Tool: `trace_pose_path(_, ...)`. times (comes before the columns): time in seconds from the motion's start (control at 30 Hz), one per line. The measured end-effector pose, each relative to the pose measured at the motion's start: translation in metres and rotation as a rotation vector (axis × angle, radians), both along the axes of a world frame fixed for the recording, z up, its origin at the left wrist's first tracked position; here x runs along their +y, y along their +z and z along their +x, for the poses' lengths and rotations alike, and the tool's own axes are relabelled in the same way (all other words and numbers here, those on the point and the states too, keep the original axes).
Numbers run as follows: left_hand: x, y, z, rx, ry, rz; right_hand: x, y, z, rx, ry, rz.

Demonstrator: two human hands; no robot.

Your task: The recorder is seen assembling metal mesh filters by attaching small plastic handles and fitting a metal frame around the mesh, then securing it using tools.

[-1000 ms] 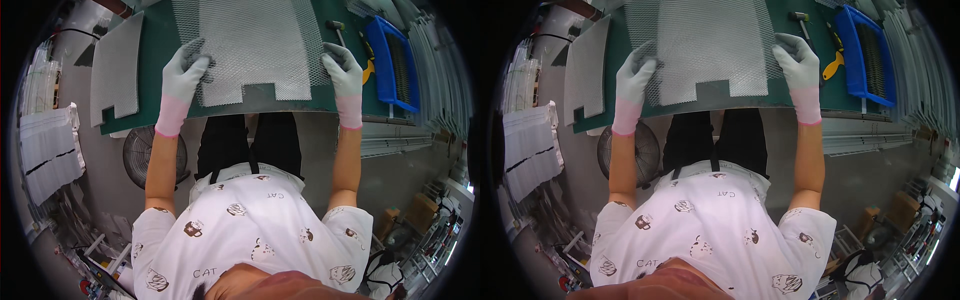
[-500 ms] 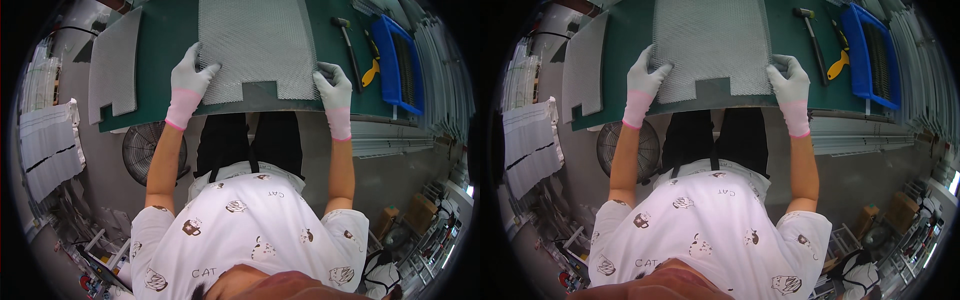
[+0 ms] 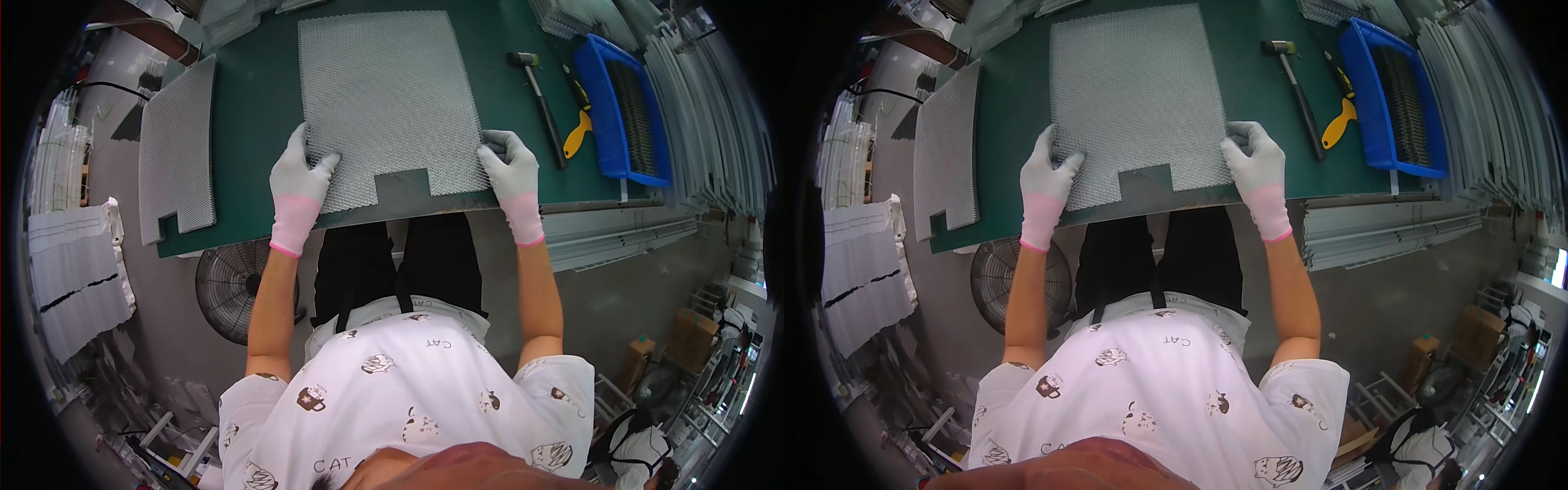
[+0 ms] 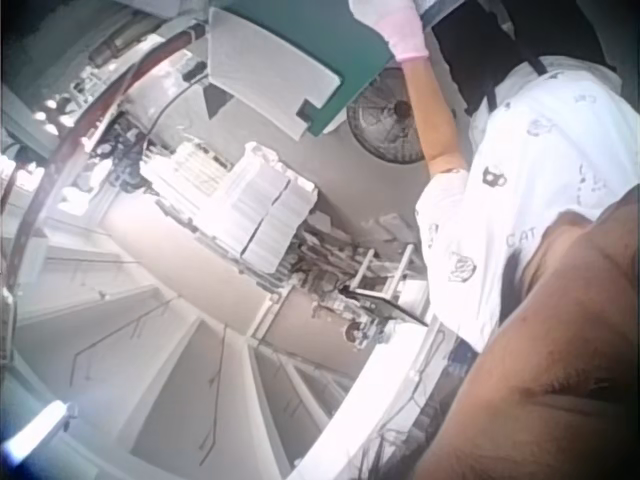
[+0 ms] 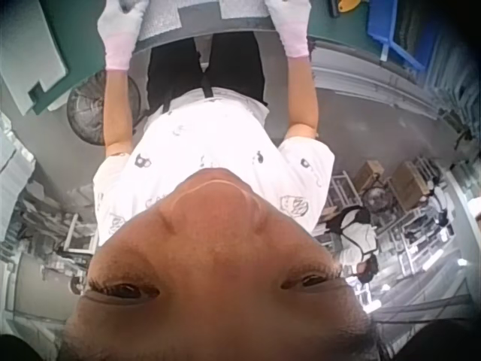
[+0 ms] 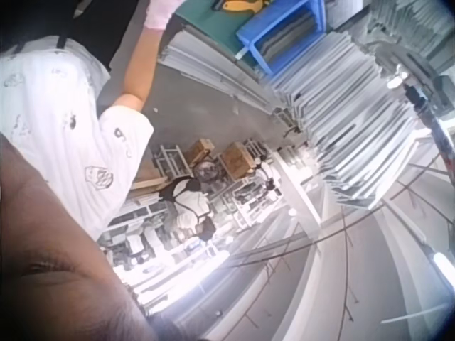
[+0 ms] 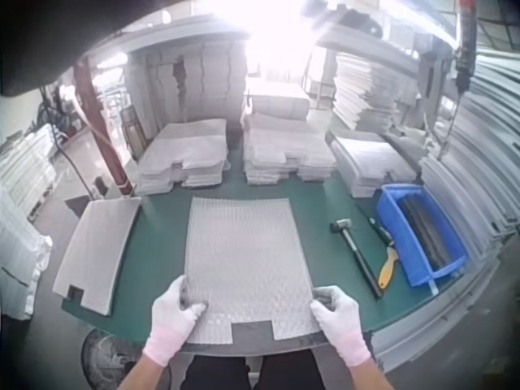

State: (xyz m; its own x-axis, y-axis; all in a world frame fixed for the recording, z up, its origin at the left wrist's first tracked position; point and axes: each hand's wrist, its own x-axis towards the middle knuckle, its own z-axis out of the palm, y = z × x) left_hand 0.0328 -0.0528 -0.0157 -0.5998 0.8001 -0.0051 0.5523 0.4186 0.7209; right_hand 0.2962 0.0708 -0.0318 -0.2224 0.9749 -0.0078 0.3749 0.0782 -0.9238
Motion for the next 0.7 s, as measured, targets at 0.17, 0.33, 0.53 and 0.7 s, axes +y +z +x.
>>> trace_pose_path(0.17,0.001,-0.003,-0.002,0.134,-0.019,-0.031,0.001,0.003,-0.005,-0.139,0.01,0.048)
trace_pose_path(0.33,0.003,0.002,-0.006,0.138,-0.056,-0.119,-0.013,0.012,-0.025,-0.947,0.024,0.596)
trace_pose_path(0.53,0.008,0.0,-0.008,0.178,-0.07,-0.112,-0.037,0.006,-0.042,-0.789,0.716,0.727)
trace_pose_path(0.7,0.018,0.017,0.018,0.906,-0.182,-0.228,-0.035,0.01,-0.041,-0.77,0.743,0.646)
